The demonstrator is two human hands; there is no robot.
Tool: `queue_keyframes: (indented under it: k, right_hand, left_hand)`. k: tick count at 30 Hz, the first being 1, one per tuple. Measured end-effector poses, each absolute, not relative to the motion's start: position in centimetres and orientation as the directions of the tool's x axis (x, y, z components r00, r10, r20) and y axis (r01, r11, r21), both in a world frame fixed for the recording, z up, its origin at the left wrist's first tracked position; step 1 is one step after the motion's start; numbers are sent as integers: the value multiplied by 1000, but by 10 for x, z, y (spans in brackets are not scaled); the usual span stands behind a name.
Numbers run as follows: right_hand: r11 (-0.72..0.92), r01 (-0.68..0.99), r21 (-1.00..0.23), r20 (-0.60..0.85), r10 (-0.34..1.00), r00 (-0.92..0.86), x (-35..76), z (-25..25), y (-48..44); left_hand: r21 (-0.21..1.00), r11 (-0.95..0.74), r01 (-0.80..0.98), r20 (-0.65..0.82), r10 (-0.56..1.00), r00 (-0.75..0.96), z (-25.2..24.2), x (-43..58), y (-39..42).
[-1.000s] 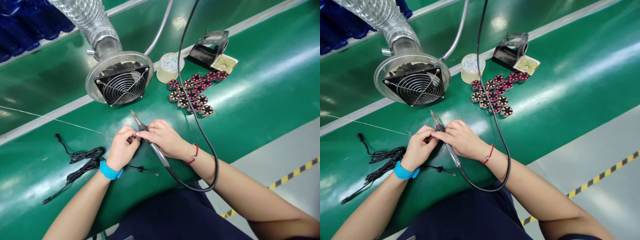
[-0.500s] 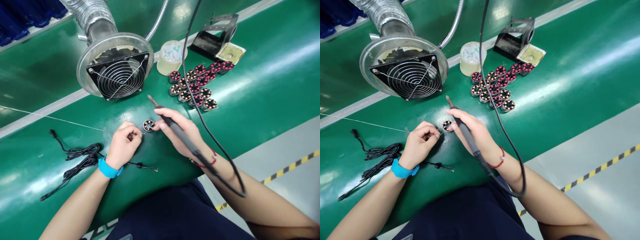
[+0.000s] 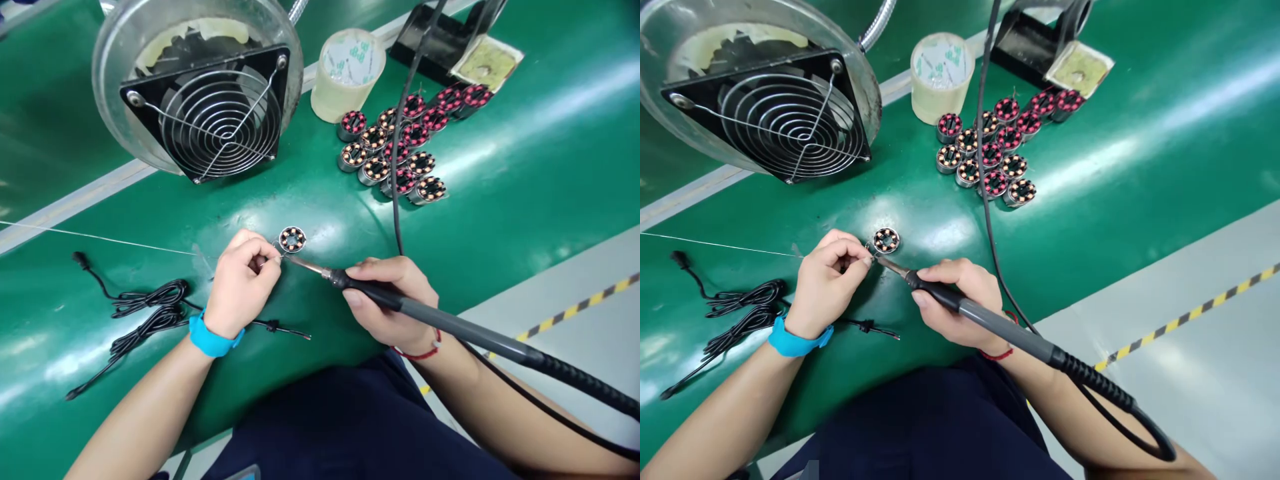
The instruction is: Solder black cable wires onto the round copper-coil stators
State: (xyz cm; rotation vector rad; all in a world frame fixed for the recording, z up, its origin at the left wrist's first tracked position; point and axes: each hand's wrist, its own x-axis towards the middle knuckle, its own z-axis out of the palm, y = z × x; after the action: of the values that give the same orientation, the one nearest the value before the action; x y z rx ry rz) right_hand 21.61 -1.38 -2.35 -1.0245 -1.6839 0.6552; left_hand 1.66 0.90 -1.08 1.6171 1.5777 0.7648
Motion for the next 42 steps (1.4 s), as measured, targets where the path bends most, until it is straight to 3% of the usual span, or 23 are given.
queue_keyframes:
  k: [25,36,42]
  right_hand:
    - [437,257,-862,428,899,-95,218,-27,-15]
    - [432,387,-814,280,877,-390,211,1,16]
    - [560,464,-686,253,782,-570,192,-10,38]
  left_hand:
    - [838,50,544,-98,993,60,-12,16,9]
    - [833,43,551,-94,993,65,-11,15,11]
    - [833,4,553,-64,994,88,-11,13,10]
